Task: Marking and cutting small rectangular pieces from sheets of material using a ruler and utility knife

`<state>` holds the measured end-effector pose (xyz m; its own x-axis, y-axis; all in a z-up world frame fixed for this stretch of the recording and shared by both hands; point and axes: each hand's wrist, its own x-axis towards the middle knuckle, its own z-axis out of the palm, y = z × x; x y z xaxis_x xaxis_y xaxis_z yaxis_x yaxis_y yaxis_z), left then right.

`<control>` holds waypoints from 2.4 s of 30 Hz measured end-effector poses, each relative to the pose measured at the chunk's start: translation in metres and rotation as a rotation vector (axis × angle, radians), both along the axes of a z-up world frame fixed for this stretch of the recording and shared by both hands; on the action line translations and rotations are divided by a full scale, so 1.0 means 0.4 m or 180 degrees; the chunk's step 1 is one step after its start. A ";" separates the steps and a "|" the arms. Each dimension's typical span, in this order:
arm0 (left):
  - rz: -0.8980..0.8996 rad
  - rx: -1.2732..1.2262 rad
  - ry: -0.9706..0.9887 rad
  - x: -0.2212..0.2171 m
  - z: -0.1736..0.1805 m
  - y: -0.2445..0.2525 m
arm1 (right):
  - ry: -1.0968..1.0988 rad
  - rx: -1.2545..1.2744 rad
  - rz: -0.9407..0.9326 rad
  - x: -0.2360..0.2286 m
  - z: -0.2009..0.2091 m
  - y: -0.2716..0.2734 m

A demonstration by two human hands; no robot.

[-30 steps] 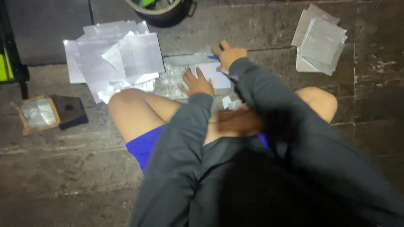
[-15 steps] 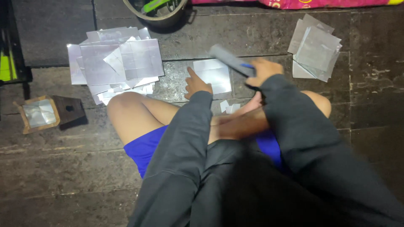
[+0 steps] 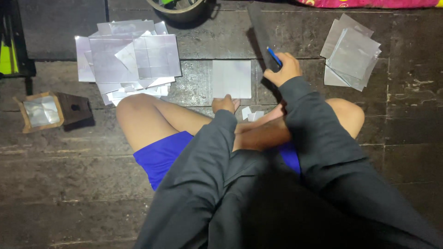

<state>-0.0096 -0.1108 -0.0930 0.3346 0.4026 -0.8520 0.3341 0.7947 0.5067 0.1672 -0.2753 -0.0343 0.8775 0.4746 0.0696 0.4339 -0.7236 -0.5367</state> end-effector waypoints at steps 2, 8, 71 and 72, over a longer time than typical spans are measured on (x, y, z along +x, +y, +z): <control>0.0243 -0.0057 -0.0061 0.021 -0.012 -0.012 | 0.0008 -0.0095 0.0051 -0.021 0.010 0.023; -0.0323 0.0320 0.0347 0.040 -0.014 -0.018 | 0.0494 -0.1097 0.0419 -0.074 0.075 0.117; -0.4372 0.3860 0.1721 0.057 0.141 0.223 | -0.0299 -0.2477 0.1020 -0.043 0.164 0.224; -0.3929 0.4137 0.1646 0.047 0.124 0.183 | 0.0021 -0.2306 0.0978 -0.055 0.162 0.248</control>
